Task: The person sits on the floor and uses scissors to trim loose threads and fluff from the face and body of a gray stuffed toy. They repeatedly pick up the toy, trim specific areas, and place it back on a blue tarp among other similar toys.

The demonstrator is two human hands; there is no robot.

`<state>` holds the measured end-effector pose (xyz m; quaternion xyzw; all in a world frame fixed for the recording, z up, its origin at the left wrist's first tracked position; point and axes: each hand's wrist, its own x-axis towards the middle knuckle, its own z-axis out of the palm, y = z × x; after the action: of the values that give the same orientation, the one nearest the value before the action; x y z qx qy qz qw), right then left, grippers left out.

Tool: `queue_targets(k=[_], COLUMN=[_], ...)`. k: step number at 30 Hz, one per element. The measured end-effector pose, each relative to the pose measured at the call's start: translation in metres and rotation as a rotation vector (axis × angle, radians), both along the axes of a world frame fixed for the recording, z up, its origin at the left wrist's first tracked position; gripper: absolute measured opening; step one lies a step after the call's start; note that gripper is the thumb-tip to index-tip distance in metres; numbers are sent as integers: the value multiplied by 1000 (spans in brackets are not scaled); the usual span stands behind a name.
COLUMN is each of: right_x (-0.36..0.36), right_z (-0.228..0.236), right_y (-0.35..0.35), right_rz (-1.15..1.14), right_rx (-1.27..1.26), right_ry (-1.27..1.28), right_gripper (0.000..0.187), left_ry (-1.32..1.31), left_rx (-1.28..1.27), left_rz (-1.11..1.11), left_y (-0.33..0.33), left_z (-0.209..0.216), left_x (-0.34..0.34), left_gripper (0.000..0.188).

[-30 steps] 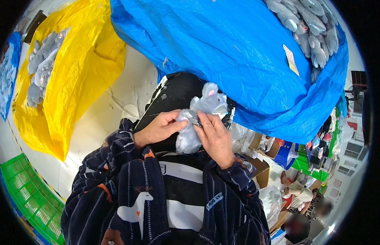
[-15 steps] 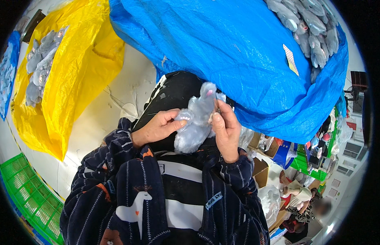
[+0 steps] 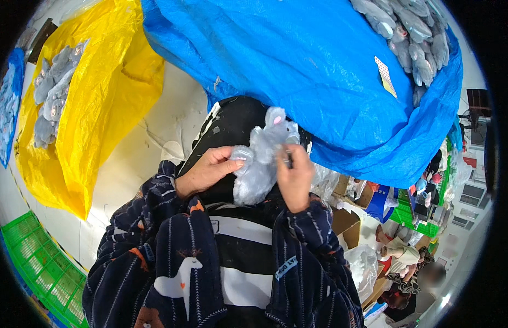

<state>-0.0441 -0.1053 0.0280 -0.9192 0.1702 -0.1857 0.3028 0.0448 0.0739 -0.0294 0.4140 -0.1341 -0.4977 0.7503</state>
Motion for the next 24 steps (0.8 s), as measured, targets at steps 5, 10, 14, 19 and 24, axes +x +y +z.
queue_targets(k=[5,10,14,19,24], right_x=[-10,6,4,-27,-58], right_z=[16,17,6,11,1], right_y=[1,20,18,-5,-70], right_rz=[-48,197,265,-90,-184], right_rx=[774,295,188,1296,113], right_ry=[28,-21,40,6,-77], right_gripper=[18,25,16,18,22], left_ry=[-66,-115,-146,-191,-449], left_rx=[31,37,53,110,235], left_rz=[-19,-11,22,45,53], left_y=[-4,-5,-4,-4,4], left_z=[7,9,7,6,8], left_x=[2,1,-1,-1,1], left_gripper=[29,29,25,24,21])
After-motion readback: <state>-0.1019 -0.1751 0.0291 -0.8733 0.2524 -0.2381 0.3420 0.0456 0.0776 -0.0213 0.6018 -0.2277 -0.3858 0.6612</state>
